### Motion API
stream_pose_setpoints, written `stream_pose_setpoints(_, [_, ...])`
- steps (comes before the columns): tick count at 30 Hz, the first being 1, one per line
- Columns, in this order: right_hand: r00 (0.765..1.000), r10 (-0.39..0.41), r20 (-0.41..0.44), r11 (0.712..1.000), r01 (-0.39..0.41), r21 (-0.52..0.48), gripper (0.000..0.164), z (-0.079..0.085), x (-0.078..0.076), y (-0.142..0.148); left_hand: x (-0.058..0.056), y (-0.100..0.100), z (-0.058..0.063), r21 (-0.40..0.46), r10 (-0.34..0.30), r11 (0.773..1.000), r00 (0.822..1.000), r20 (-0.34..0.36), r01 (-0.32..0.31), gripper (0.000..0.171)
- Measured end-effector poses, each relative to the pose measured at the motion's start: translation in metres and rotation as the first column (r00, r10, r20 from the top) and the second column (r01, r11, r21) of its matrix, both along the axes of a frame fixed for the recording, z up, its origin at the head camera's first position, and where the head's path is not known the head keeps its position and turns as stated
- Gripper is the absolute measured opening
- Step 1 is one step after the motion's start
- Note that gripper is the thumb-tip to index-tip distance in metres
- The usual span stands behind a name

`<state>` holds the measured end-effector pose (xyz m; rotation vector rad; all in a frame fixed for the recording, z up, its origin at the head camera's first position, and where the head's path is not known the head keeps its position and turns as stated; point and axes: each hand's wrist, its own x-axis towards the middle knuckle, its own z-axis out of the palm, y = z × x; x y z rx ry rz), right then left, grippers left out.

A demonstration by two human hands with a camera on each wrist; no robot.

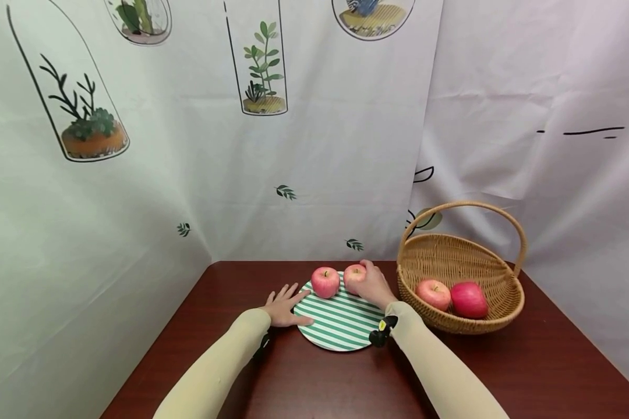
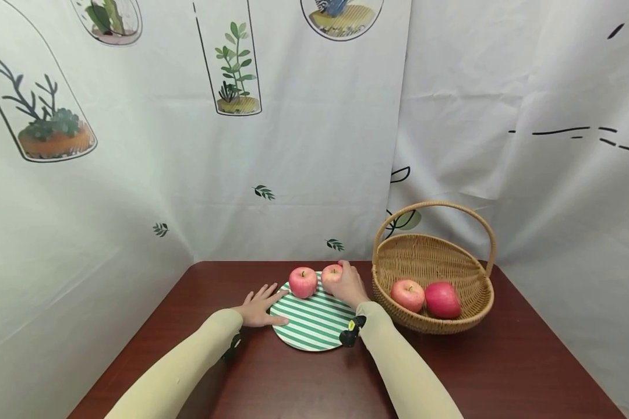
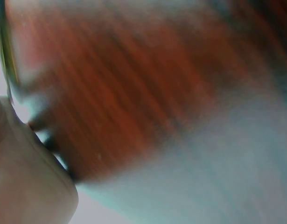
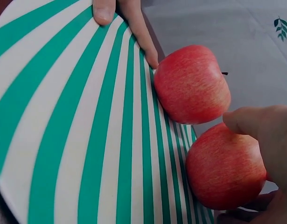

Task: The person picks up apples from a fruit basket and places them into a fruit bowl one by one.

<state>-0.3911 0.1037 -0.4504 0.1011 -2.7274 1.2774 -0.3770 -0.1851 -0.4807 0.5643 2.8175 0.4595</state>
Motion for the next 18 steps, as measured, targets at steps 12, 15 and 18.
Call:
stream_pose_setpoints(12, [0.986, 0.047, -0.161, 0.993, -0.029, 0.111, 0.079, 0.008, 0.022, -0.003, 0.004, 0.001, 0.004, -0.011, 0.014, 1.0, 1.0, -0.009, -0.014, 0.103])
stream_pose_setpoints(15, [0.978, 0.088, -0.19, 0.987, -0.06, 0.148, 0.078, 0.014, 0.036, -0.008, -0.001, -0.001, -0.001, -0.021, 0.012, 1.0, 1.0, -0.013, -0.012, 0.104])
stream_pose_setpoints(18, [0.966, 0.143, -0.216, 0.978, -0.105, 0.179, 0.076, 0.023, 0.05, -0.012, -0.006, -0.003, -0.008, -0.017, 0.004, 1.0, 1.0, -0.028, -0.004, 0.105])
